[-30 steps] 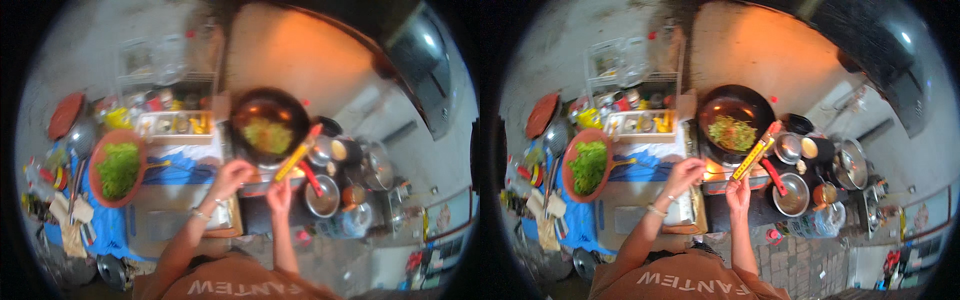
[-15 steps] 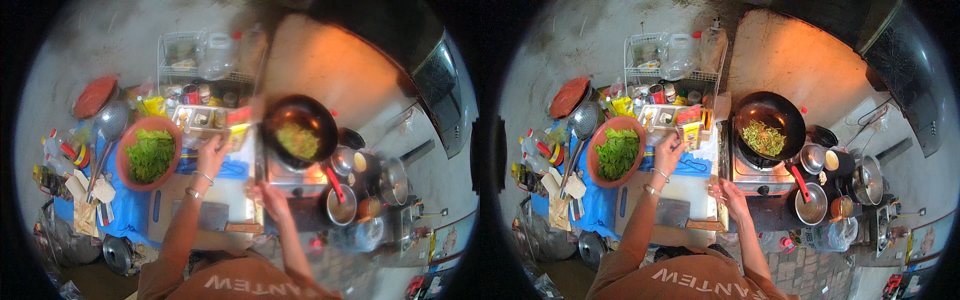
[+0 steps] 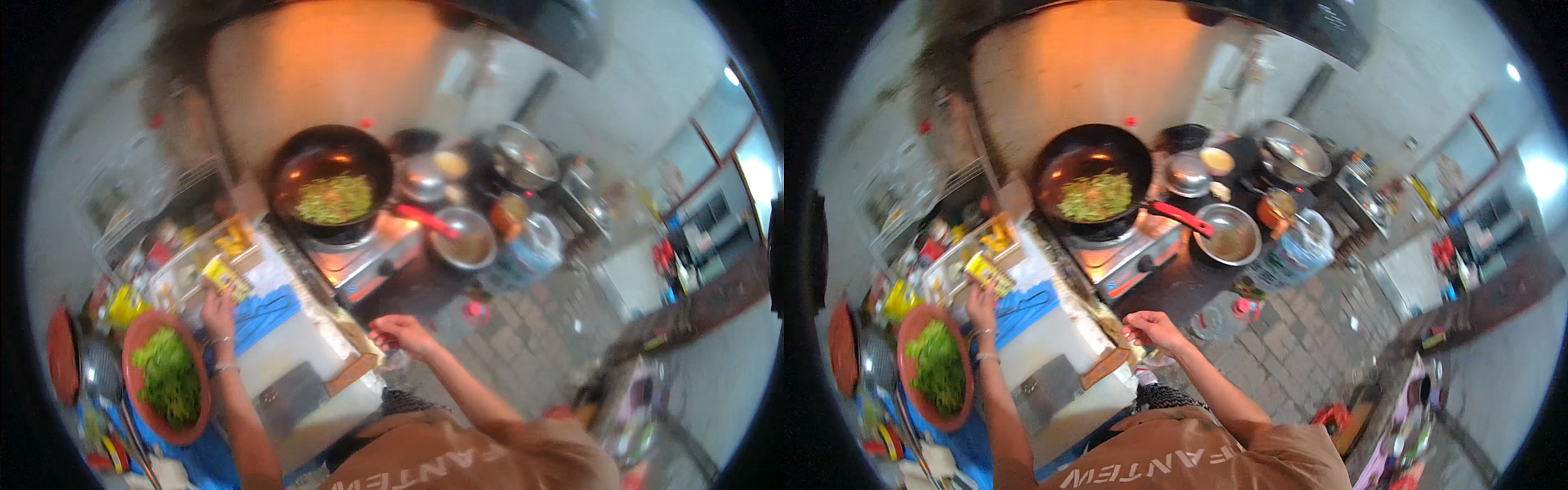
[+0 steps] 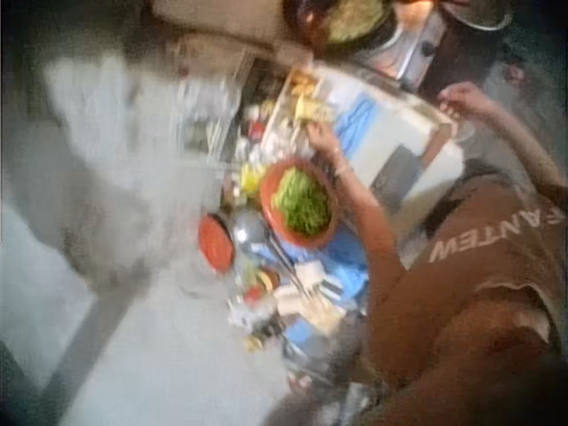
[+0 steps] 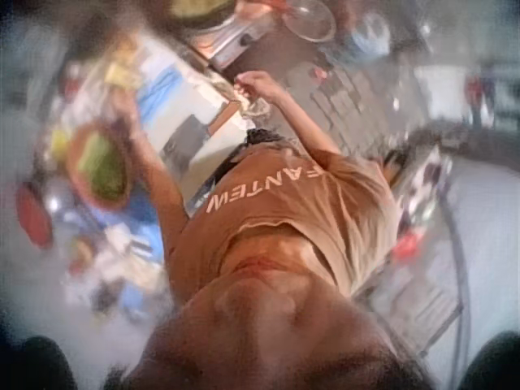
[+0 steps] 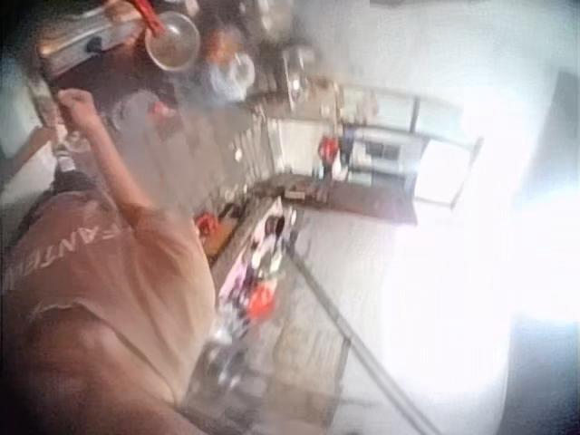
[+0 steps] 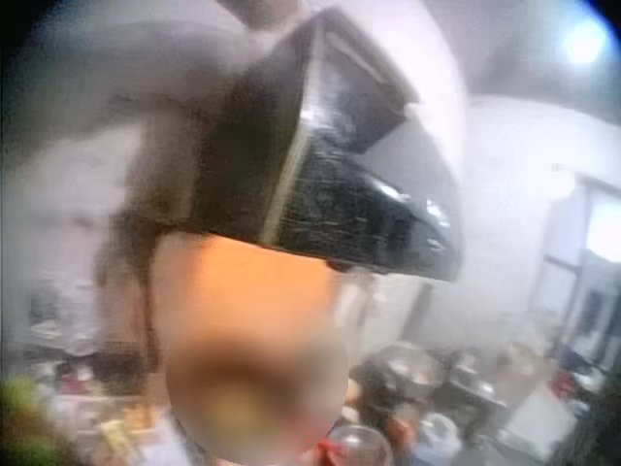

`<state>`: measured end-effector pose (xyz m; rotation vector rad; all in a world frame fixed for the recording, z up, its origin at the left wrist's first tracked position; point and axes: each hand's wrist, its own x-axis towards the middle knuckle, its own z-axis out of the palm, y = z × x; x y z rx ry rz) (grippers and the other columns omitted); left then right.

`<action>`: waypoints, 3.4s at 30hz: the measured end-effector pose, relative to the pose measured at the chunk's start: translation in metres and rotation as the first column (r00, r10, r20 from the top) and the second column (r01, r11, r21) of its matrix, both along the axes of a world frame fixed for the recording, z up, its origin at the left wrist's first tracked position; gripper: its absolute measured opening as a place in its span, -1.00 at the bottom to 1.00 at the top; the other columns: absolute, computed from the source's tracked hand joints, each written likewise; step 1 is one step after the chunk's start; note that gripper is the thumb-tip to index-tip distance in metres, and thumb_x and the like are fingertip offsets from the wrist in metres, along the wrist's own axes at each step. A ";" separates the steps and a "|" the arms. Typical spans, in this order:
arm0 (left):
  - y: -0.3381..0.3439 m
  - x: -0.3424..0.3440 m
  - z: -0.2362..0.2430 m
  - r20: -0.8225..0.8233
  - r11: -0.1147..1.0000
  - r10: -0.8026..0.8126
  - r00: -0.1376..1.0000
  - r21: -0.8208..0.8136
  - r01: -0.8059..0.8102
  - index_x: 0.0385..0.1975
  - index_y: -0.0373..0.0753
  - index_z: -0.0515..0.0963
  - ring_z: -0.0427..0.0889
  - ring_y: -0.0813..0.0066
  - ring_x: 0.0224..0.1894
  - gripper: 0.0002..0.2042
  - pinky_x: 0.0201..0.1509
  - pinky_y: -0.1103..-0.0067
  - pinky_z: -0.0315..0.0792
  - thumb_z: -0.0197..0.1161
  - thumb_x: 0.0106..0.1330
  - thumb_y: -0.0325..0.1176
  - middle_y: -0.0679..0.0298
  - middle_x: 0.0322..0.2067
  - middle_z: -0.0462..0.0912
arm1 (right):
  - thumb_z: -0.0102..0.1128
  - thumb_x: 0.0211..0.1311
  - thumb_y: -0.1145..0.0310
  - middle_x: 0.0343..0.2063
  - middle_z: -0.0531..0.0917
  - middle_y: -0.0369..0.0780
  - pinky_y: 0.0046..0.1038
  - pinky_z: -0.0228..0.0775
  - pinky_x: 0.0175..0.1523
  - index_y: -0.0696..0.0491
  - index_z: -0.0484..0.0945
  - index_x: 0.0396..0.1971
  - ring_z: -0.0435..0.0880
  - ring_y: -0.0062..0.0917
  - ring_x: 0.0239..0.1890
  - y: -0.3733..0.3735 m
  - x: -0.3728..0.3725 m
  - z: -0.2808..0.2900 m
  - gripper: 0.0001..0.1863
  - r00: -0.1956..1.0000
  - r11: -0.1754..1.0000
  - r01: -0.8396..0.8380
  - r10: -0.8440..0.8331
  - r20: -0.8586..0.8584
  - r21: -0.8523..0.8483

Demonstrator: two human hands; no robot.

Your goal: The person stir-fries green vegetables in a wok over a gas burner, adding liquid and seasonings from various containers. They use chopsticks and a ladle to mix the contents and transfer some liquid between bowls.

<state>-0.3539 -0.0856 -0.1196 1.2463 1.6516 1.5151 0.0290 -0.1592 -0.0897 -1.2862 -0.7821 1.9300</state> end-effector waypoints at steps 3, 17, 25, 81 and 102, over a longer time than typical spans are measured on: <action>0.010 -0.019 -0.028 0.057 0.991 -0.068 0.996 -0.108 0.074 -0.09 -0.22 0.45 0.41 0.72 -0.63 -0.72 -0.70 0.79 0.25 0.12 0.20 -0.33 0.36 -0.51 0.56 | 0.08 0.17 0.28 -0.47 0.60 -0.28 -0.66 0.40 -0.42 0.12 0.51 -0.37 0.52 -0.69 -0.53 -0.014 0.026 -0.005 -0.79 0.986 0.990 0.141 -0.142 0.082 0.019; -0.012 -0.008 -0.021 0.092 0.920 0.385 0.918 0.035 -0.390 -0.12 -0.30 0.38 0.39 0.69 -0.60 -0.71 -0.71 0.78 0.26 0.05 0.26 -0.25 0.31 -0.37 0.53 | 0.24 -0.01 0.36 -0.63 0.55 -0.21 -0.50 0.37 -0.63 0.25 0.43 -0.30 0.49 -0.56 -0.73 0.063 0.349 -0.047 -0.67 0.245 0.378 0.625 -0.926 0.288 0.683; -0.045 0.149 0.023 0.056 0.840 0.527 0.848 0.116 -0.529 -0.15 -0.27 0.41 0.38 0.72 -0.61 -0.74 -0.67 0.78 0.27 0.01 0.29 -0.25 0.31 -0.39 0.53 | 0.33 -0.19 0.39 -0.14 0.36 -0.11 -0.28 0.37 -0.16 -0.07 0.20 0.10 0.45 -0.18 -0.15 0.139 0.476 -0.028 -0.25 0.069 0.786 -0.324 -0.535 0.842 0.527; 0.080 0.474 0.020 0.865 0.981 -0.184 0.467 0.130 0.146 -0.57 -0.27 0.28 0.40 0.52 -0.75 -0.78 -0.69 0.60 0.28 -0.03 0.29 -0.32 0.30 -0.73 0.36 | 0.02 0.14 0.50 -0.45 0.58 0.03 -0.42 0.56 -0.34 0.38 0.44 -0.35 0.63 -0.30 -0.45 0.371 0.096 0.144 -0.79 0.800 0.700 -0.504 0.158 0.578 0.506; 0.099 0.497 0.007 0.878 0.995 -0.095 0.470 0.074 0.063 -0.55 -0.29 0.29 0.40 0.48 -0.76 -0.81 -0.71 0.60 0.30 -0.01 0.26 -0.35 0.27 -0.74 0.38 | 0.00 0.14 0.49 -0.41 0.60 -0.03 -0.51 0.52 -0.29 0.36 0.44 -0.26 0.61 -0.42 -0.43 0.388 0.091 0.138 -0.76 0.791 0.611 -0.604 0.376 0.483 0.513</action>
